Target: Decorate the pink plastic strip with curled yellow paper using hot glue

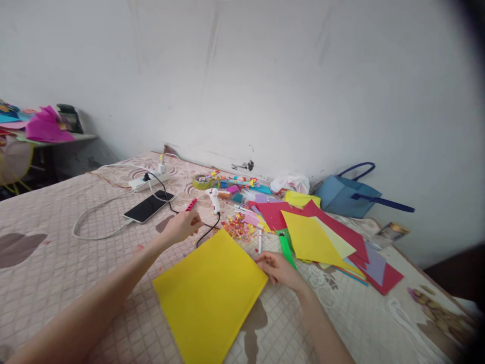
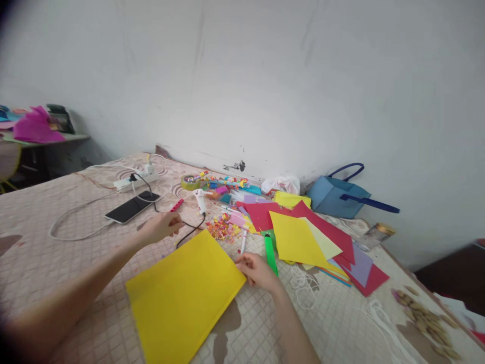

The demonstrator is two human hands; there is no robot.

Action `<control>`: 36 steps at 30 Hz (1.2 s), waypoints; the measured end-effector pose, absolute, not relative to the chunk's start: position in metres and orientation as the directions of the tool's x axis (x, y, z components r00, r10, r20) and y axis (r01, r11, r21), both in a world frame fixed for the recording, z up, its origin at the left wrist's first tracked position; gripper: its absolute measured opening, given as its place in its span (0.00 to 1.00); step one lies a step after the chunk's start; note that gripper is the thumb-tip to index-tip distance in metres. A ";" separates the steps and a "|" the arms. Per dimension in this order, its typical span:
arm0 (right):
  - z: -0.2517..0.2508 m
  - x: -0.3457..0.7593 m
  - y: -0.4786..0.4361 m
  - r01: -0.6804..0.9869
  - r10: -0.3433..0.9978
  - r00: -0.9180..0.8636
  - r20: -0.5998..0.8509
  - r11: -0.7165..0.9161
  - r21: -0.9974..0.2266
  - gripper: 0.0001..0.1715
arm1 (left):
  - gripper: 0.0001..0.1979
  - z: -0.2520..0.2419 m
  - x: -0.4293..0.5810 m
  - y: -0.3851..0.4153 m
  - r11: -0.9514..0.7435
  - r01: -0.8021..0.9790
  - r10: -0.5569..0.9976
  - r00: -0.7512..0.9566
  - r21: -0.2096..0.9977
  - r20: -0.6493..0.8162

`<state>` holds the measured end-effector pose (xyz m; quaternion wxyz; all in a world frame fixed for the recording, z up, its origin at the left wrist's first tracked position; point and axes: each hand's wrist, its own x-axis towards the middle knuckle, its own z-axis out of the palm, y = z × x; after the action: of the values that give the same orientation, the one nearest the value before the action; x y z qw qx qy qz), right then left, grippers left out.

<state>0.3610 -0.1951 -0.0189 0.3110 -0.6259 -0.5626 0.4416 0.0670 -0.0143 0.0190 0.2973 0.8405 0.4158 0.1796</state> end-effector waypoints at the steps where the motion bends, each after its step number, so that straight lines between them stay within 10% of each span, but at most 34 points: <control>1: -0.015 0.361 -0.189 0.464 0.990 0.034 -0.136 -0.136 -0.876 0.14 | 0.13 0.020 0.069 -0.017 -0.498 0.596 0.809 0.581 0.630 0.090; 12: 0.039 0.372 -0.038 0.669 0.976 0.197 0.095 -0.063 -0.740 0.25 | 0.08 0.017 0.092 -0.044 -0.638 0.521 0.734 0.634 0.567 0.243; 17: 0.019 0.378 -0.072 0.770 0.906 0.307 0.290 -0.057 -0.636 0.11 | 0.15 0.018 0.099 -0.064 -0.714 0.524 0.671 0.703 0.465 0.237; 23: -0.007 0.400 -0.160 0.806 0.774 0.457 0.439 -0.153 -0.571 0.22 | 0.24 0.012 0.109 -0.093 -0.802 0.493 0.582 0.772 0.338 0.255; 31: 0.002 0.470 -0.207 0.743 0.664 0.620 0.418 -0.326 -0.585 0.26 | 0.16 0.003 0.108 -0.098 -0.883 0.361 0.447 0.843 0.300 0.300; 36: 0.000 0.478 -0.216 0.813 0.827 0.489 0.279 -0.314 -0.491 0.17 | 0.16 0.001 0.107 -0.095 -0.898 0.338 0.420 0.852 0.283 0.315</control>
<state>0.4784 -0.2157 0.0001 0.2953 -0.8106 -0.5056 0.0120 0.1073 -0.0949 0.0008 0.1094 0.9559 0.1980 0.1872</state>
